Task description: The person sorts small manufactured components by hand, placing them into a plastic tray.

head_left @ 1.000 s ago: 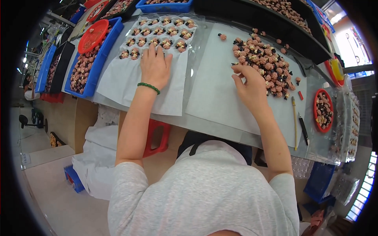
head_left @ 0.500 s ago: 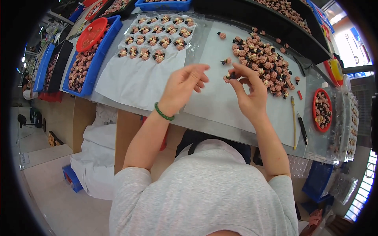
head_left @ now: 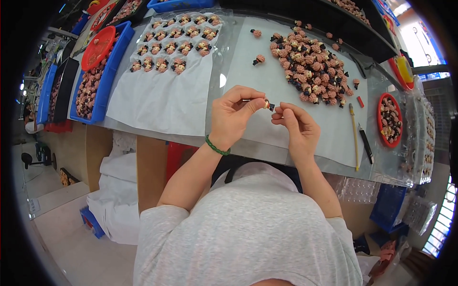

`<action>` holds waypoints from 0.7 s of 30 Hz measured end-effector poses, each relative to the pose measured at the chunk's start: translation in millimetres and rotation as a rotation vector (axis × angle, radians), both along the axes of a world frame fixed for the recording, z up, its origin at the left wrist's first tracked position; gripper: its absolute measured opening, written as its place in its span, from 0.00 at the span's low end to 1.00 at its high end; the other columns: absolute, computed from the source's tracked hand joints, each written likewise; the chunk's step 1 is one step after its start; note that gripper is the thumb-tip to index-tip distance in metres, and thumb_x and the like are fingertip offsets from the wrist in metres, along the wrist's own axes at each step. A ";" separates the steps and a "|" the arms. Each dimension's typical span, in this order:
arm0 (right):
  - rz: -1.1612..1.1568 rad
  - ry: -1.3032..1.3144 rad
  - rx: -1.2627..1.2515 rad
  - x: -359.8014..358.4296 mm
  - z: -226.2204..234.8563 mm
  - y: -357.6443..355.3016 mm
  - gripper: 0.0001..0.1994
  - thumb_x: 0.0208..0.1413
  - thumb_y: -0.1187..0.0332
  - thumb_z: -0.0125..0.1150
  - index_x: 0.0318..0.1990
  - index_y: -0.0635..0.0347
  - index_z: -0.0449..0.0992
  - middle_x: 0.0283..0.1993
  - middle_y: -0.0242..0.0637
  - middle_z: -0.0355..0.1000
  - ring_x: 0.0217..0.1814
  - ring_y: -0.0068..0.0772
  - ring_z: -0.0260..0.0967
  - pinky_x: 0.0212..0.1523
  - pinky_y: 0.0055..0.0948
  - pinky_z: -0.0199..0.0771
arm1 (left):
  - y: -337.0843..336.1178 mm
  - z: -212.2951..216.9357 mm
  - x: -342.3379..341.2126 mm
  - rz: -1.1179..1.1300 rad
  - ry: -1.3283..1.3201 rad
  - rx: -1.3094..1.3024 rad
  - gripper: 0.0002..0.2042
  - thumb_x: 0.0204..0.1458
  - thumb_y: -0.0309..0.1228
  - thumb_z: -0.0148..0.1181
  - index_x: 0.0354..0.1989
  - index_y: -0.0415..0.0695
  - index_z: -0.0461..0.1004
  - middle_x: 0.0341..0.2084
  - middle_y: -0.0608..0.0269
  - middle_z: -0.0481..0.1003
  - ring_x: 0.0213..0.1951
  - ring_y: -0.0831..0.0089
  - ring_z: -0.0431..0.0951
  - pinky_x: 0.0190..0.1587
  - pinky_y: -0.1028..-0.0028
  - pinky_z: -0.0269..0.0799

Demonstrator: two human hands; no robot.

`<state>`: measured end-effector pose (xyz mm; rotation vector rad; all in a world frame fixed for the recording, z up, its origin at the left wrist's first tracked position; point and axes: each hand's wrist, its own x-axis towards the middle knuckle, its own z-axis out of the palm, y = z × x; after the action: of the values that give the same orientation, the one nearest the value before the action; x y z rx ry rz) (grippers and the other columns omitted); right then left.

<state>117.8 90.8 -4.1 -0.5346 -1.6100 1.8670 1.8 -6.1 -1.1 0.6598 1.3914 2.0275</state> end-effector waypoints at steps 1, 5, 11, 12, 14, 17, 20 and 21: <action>-0.013 0.024 -0.066 0.6 1.8 0.3 0.09 0.52 0.75 0.53 0.40 0.70 0.71 0.36 0.40 0.71 0.34 0.27 0.70 0.37 0.24 0.74 | 0.4 1.0 1.9 0.023 0.062 0.003 0.06 0.45 0.21 0.58 0.32 0.36 0.74 0.28 0.64 0.73 0.32 0.78 0.73 0.35 0.81 0.70; 0.029 -0.021 0.021 -2.7 -2.9 0.5 0.09 0.52 0.76 0.54 0.40 0.70 0.72 0.36 0.40 0.71 0.35 0.27 0.70 0.37 0.25 0.74 | 0.2 -2.7 3.9 0.053 0.339 -0.069 0.04 0.45 0.20 0.58 0.31 0.36 0.74 0.28 0.64 0.72 0.32 0.77 0.73 0.35 0.80 0.70; 0.040 0.028 0.006 -3.1 -6.4 -1.4 0.08 0.51 0.77 0.54 0.39 0.70 0.72 0.37 0.40 0.71 0.37 0.27 0.70 0.37 0.25 0.74 | 1.4 -7.4 3.0 -0.013 0.121 -0.063 0.07 0.47 0.21 0.56 0.35 0.36 0.74 0.30 0.64 0.72 0.34 0.78 0.73 0.38 0.80 0.70; 0.004 0.056 0.127 -4.5 -9.6 -0.9 0.08 0.50 0.78 0.55 0.38 0.69 0.72 0.36 0.40 0.71 0.37 0.27 0.70 0.37 0.24 0.74 | 3.0 -8.8 4.1 -0.013 0.121 -0.060 0.07 0.47 0.21 0.56 0.35 0.36 0.74 0.30 0.64 0.72 0.34 0.78 0.73 0.38 0.80 0.70; -0.023 0.086 0.247 -9.7 -10.4 1.3 0.08 0.49 0.79 0.55 0.38 0.69 0.72 0.36 0.40 0.71 0.37 0.27 0.70 0.36 0.23 0.74 | 4.5 -11.2 7.0 -0.027 -0.168 0.026 0.09 0.50 0.24 0.54 0.39 0.35 0.71 0.34 0.62 0.72 0.36 0.77 0.73 0.41 0.79 0.70; -0.011 0.047 0.809 -21.6 3.8 10.8 0.09 0.46 0.80 0.57 0.38 0.68 0.73 0.35 0.40 0.71 0.36 0.26 0.70 0.35 0.22 0.73 | -3.4 -9.7 5.3 -0.078 -0.368 0.048 0.12 0.53 0.26 0.50 0.44 0.35 0.67 0.37 0.59 0.72 0.39 0.76 0.72 0.43 0.77 0.70; 0.269 0.031 0.641 -44.6 12.8 26.2 0.11 0.43 0.80 0.59 0.37 0.66 0.73 0.35 0.41 0.70 0.34 0.27 0.70 0.33 0.22 0.73 | -7.6 -12.0 0.8 0.039 -0.450 -0.005 0.11 0.54 0.28 0.48 0.44 0.36 0.67 0.33 0.61 0.72 0.39 0.75 0.72 0.43 0.76 0.70; 0.178 -0.045 0.715 -59.5 9.3 35.5 0.11 0.43 0.78 0.59 0.37 0.65 0.73 0.35 0.42 0.70 0.33 0.28 0.70 0.33 0.23 0.72 | -8.7 -9.3 1.0 0.038 -0.442 -0.001 0.11 0.54 0.28 0.48 0.44 0.36 0.67 0.33 0.61 0.72 0.39 0.75 0.72 0.43 0.76 0.70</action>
<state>58.3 126.3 5.2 -0.1195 -2.2456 1.2523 2.8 -14.8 -10.4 0.1645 1.1468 2.0419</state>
